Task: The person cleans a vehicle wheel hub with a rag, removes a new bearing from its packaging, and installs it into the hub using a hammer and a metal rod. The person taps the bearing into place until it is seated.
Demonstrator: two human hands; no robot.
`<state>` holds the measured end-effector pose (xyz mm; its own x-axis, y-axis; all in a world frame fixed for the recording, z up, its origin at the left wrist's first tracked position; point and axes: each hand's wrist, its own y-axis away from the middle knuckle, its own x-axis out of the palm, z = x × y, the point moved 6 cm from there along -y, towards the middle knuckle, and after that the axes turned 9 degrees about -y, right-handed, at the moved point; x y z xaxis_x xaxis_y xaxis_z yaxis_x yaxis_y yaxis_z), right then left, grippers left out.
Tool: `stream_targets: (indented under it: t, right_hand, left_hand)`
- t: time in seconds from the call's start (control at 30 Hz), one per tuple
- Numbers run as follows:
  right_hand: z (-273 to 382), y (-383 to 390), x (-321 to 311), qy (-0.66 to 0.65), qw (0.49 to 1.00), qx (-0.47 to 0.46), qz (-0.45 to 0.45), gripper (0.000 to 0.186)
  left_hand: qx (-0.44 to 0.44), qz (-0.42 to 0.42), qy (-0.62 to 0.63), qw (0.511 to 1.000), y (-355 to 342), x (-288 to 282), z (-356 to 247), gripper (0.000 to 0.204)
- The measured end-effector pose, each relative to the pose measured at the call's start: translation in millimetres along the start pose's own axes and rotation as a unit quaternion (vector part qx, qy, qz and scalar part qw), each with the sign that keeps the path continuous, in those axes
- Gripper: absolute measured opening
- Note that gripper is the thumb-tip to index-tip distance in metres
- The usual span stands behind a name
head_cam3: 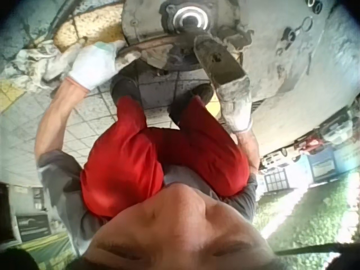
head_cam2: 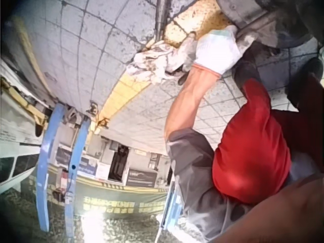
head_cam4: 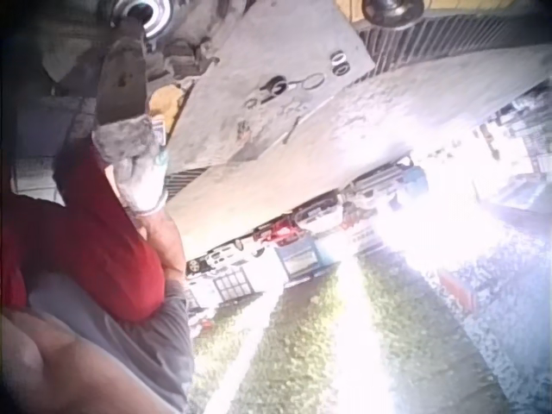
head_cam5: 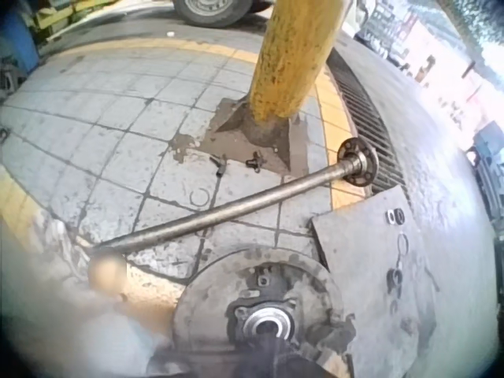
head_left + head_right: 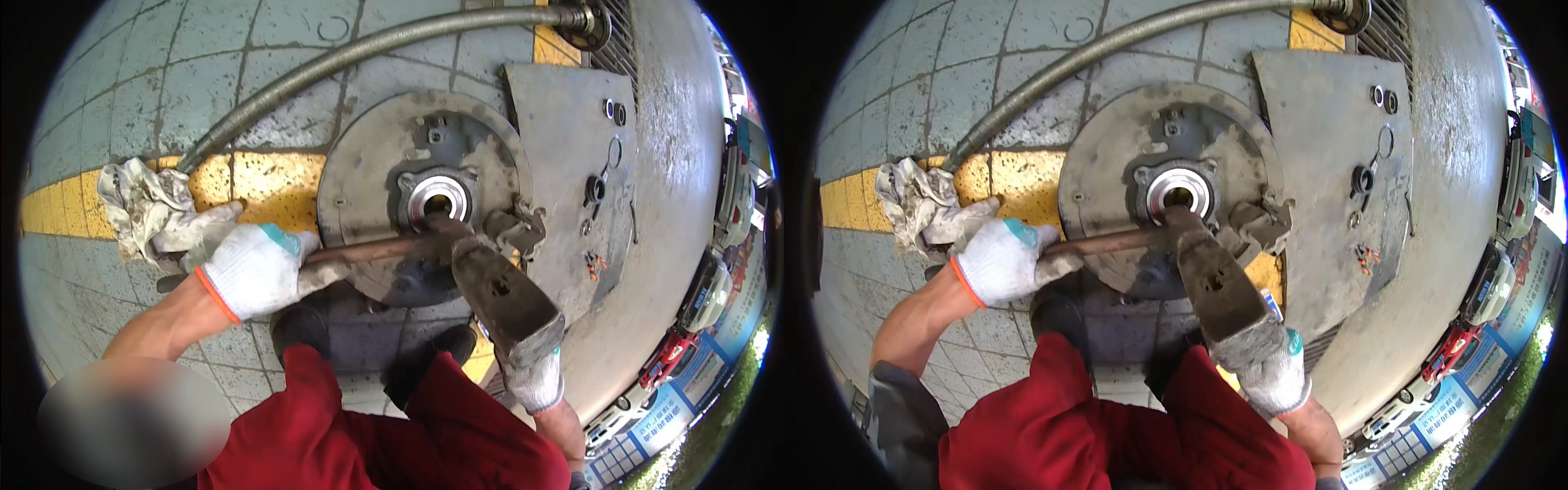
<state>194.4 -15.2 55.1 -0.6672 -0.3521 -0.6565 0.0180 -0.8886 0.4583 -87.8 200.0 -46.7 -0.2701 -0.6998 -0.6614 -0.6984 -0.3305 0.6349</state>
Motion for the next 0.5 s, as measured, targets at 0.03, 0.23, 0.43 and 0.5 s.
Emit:
stream_targets:
  t: [0.03, 0.23, 0.43, 0.5]
  right_hand:
    - [8, 3, 0, 0.055, 0.998, -0.024, 0.018, 0.046]
    - [3, 27, 0, -0.032, 0.999, 0.014, 0.007, 0.046]
    - [-2, 0, 4, -0.041, 0.999, -0.004, -0.004, 0.039]
    - [7, -7, -2, -0.015, 0.999, -0.027, -0.025, 0.040]
  left_hand:
    - [0.003, -0.007, -0.006, 1.000, 0, 2, 1, 0.067]
    - [0.013, -0.033, 0.021, 0.999, -3, 3, 1, 0.071]
    - [0.003, -0.019, 0.011, 1.000, 2, 8, -2, 0.075]
    - [0.013, -0.046, -0.003, 0.999, -5, 3, -2, 0.074]
